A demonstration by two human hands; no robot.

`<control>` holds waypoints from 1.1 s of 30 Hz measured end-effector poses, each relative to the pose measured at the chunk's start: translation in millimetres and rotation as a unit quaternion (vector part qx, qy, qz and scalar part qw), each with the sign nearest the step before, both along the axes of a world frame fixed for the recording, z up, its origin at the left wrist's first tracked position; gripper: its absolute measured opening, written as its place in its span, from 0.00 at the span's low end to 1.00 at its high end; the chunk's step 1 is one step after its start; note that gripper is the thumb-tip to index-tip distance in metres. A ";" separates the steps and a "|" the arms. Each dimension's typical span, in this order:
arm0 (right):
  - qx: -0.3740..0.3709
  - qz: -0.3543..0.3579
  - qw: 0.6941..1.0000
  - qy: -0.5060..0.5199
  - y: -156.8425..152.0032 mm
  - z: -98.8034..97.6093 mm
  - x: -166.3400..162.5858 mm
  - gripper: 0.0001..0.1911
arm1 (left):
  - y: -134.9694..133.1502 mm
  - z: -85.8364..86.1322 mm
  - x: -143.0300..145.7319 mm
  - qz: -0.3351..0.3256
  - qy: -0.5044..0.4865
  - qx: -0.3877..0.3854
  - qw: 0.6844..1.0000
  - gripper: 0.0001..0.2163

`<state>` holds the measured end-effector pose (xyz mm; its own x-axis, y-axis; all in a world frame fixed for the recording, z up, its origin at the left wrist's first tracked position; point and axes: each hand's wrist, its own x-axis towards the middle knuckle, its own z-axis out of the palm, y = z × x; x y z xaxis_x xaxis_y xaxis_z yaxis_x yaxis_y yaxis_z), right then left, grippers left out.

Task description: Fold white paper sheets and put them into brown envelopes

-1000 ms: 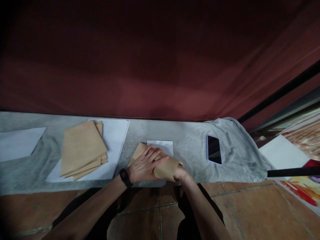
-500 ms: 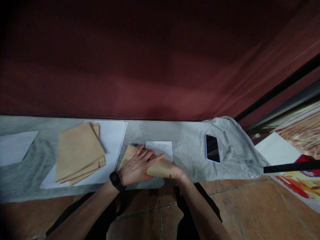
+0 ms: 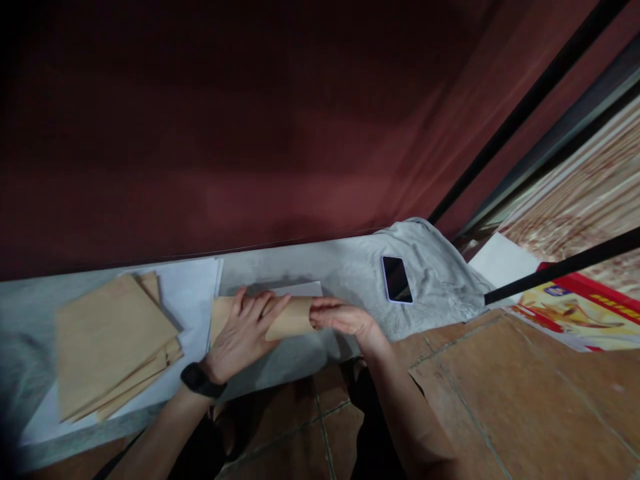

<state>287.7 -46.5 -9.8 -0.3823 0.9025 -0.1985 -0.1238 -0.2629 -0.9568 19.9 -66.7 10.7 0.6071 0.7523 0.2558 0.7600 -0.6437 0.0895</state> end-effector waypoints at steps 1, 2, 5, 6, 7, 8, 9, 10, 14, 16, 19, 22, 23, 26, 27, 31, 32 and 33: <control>0.003 -0.017 1.000 -0.007 4.3 2.0 5.4 0.22 | 2.3 2.3 -5.2 0.024 -0.005 0.015 1.000 0.40; 0.009 -0.053 0.998 -0.033 8.7 2.5 9.0 0.21 | 4.7 4.2 -10.5 0.050 -0.011 0.031 0.998 0.40; 0.041 -0.187 0.947 -0.260 15.6 -6.1 4.3 0.18 | 12.7 5.3 -24.1 0.120 -0.020 0.052 0.991 0.40; 0.052 -0.194 0.910 -0.362 14.9 -11.1 -2.4 0.16 | 15.3 3.7 -27.0 0.130 -0.017 0.048 0.990 0.41; 0.066 -0.183 0.870 -0.453 13.0 -16.1 -10.7 0.16 | 17.7 1.4 -29.0 0.132 -0.012 0.038 0.991 0.42; 0.078 -0.164 0.836 -0.517 10.4 -20.6 -19.8 0.17 | 19.9 -1.4 -30.3 0.129 -0.006 0.025 0.991 0.42; 0.084 -0.152 0.805 -0.567 7.5 -23.9 -28.7 0.20 | 21.9 -4.5 -31.1 0.125 -0.001 0.010 0.992 0.43; 0.087 -0.148 0.779 -0.603 4.8 -25.7 -36.6 0.23 | 23.6 -7.5 -31.8 0.121 0.002 -0.003 0.993 0.43; 0.081 -0.121 0.753 -0.642 0.3 -21.5 -50.6 0.28 | 28.7 -15.6 -37.1 0.126 0.004 -0.038 0.991 0.44; 0.072 -0.109 0.752 -0.646 0.3 -18.6 -50.3 0.26 | 30.2 -17.1 -42.0 0.132 0.003 -0.053 0.990 0.45; 0.075 -0.109 0.758 -0.639 1.4 -21.2 -48.2 0.22 | 31.0 -17.1 -48.9 0.142 -0.001 -0.065 0.988 0.45; 0.075 -0.152 0.830 -0.531 7.8 -28.9 -39.8 0.12 | 30.5 -15.8 -50.6 0.149 -0.004 -0.059 0.987 0.46; 0.066 -0.172 0.861 -0.474 11.5 -30.8 -34.0 0.09 | 30.2 -15.4 -49.7 0.147 -0.005 -0.057 0.987 0.46; 0.040 -0.218 0.910 -0.349 24.1 -30.0 -9.3 0.06 | 29.6 -16.2 -44.8 0.142 -0.011 -0.053 0.988 0.47; 0.041 -0.234 0.912 -0.334 27.5 -27.7 -0.6 0.06 | 29.8 -17.2 -43.1 0.141 -0.013 -0.053 0.989 0.47; 0.080 -0.316 0.933 -0.155 31.6 -16.6 19.1 0.16 | 32.3 -23.1 -38.7 0.141 -0.017 -0.066 0.988 0.48; 0.088 -0.317 0.939 -0.103 30.6 -15.6 19.1 0.19 | 33.2 -24.4 -38.4 0.144 -0.018 -0.071 0.987 0.48; 0.092 -0.306 0.945 -0.069 29.4 -15.7 17.7 0.21 | 34.0 -25.4 -38.4 0.148 -0.019 -0.076 0.986 0.49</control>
<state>305.4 -17.2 -25.5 0.2401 0.9704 -0.0264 -0.0692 -0.0100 -0.9976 -18.4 -32.7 -14.7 0.3473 0.9265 0.1448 0.9067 -0.3712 0.2001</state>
